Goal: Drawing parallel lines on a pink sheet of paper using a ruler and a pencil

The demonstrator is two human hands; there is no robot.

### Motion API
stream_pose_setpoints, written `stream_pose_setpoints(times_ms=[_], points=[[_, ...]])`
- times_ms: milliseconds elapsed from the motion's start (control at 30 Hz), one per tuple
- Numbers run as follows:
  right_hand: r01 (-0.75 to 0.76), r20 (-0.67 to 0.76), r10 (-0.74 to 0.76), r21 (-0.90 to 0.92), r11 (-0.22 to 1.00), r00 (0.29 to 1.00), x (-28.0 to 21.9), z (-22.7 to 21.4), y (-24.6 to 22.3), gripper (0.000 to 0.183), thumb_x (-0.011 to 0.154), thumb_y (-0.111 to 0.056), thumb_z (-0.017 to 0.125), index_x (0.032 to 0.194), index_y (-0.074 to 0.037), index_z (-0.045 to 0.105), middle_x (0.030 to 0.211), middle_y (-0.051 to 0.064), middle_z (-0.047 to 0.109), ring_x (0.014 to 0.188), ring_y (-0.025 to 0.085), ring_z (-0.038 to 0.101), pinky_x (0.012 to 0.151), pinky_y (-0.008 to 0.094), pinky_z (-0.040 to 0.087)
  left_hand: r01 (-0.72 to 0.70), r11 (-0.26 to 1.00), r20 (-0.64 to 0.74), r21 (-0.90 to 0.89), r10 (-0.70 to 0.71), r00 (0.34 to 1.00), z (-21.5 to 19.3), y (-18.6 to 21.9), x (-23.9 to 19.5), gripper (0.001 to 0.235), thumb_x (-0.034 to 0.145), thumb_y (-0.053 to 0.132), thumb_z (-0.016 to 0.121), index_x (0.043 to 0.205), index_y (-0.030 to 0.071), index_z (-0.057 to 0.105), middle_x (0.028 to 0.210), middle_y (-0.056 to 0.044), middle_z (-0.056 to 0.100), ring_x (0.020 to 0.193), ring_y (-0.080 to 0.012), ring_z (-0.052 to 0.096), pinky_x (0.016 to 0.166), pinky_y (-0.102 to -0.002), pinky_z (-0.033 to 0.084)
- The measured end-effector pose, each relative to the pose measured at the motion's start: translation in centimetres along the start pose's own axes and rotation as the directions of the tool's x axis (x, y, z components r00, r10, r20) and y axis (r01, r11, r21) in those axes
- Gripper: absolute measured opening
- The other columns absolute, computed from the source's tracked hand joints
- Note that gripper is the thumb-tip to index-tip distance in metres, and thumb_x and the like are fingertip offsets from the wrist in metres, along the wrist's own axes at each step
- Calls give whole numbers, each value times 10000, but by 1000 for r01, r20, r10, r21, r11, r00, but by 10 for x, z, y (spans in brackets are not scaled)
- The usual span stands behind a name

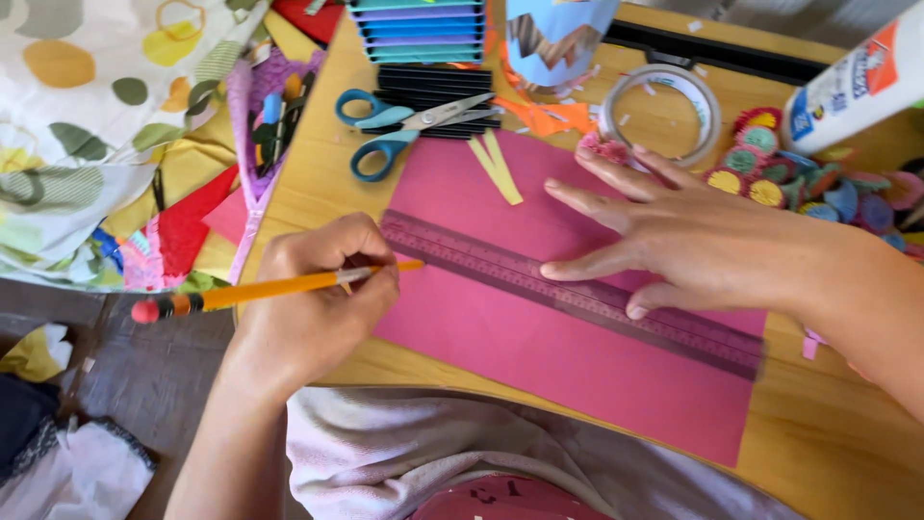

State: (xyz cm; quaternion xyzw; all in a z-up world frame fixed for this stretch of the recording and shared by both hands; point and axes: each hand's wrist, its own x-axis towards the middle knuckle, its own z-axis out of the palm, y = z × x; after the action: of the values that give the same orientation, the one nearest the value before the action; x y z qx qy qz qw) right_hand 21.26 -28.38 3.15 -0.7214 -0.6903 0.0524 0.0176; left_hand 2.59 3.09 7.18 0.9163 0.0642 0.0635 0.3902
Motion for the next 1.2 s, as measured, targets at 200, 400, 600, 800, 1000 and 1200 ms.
stream_pose_setpoints(times_ms=[200, 400, 600, 800, 1000, 1200], points=[[2, -7, -3, -91, 996, 1000, -2, 3, 0, 948, 598, -562, 815, 1489, -513, 496, 1755, 64, 93, 1577, 411, -22, 1088, 630, 131, -33, 999, -32, 16, 33, 999, -18, -9, 5, 110, 788, 28, 638, 730, 120, 624, 600, 31, 582, 566, -83, 501, 522, -277, 404], [8, 3, -8, -62, 998, 1000, -2, 6, 2, 934, 609, -529, 820, 1486, -493, 501, 1767, 55, 59, 1589, 402, -75, 1105, 628, 88, -98, 995, -52, 30, 99, 994, -23, -20, 7, 117, 805, 26, 649, 731, 103, 602, 602, 21, 569, 560, -90, 469, 508, -289, 382], [-19, 43, 22, -52, 998, 999, -3, 5, 1, 911, 636, -550, 821, 1488, -486, 503, 1763, 44, 66, 1583, 408, -64, 1086, 658, 110, -94, 994, -56, 53, 97, 994, -23, -22, 7, 113, 805, 33, 644, 731, 107, 602, 599, 16, 573, 557, -99, 482, 515, -302, 392], [-18, 33, 23, -123, 992, 999, -5, 5, -6, 933, 648, -510, 774, 1522, -490, 448, 1766, 36, 79, 1585, 399, -23, 1083, 626, 161, -92, 995, -118, 28, 95, 988, -29, -22, -1, 86, 811, 22, 628, 769, 97, 629, 675, 8, 613, 615, -98, 538, 565, -281, 418], [-93, -53, 89, -92, 991, 995, -5, -5, -42, 766, 706, -187, 655, 1432, -418, 573, 1693, 93, 278, 1557, 418, 169, 1178, 632, 170, -147, 977, -296, -152, 97, 950, -23, -20, -38, 230, 1076, 159, 501, 1176, -9, 621, 1074, -130, 768, 895, -190, 775, 805, -278, 628], [-208, -175, 176, -186, 960, 969, -21, 12, -106, 728, 705, -23, 578, 1418, -172, 554, 1611, 236, 414, 1451, 419, 449, 1173, 536, 402, -370, 895, -238, 249, 427, 872, 10, -30, -58, 248, 900, 96, 767, 1110, 44, 646, 1143, -150, 752, 1079, -330, 722, 999, -482, 489]])
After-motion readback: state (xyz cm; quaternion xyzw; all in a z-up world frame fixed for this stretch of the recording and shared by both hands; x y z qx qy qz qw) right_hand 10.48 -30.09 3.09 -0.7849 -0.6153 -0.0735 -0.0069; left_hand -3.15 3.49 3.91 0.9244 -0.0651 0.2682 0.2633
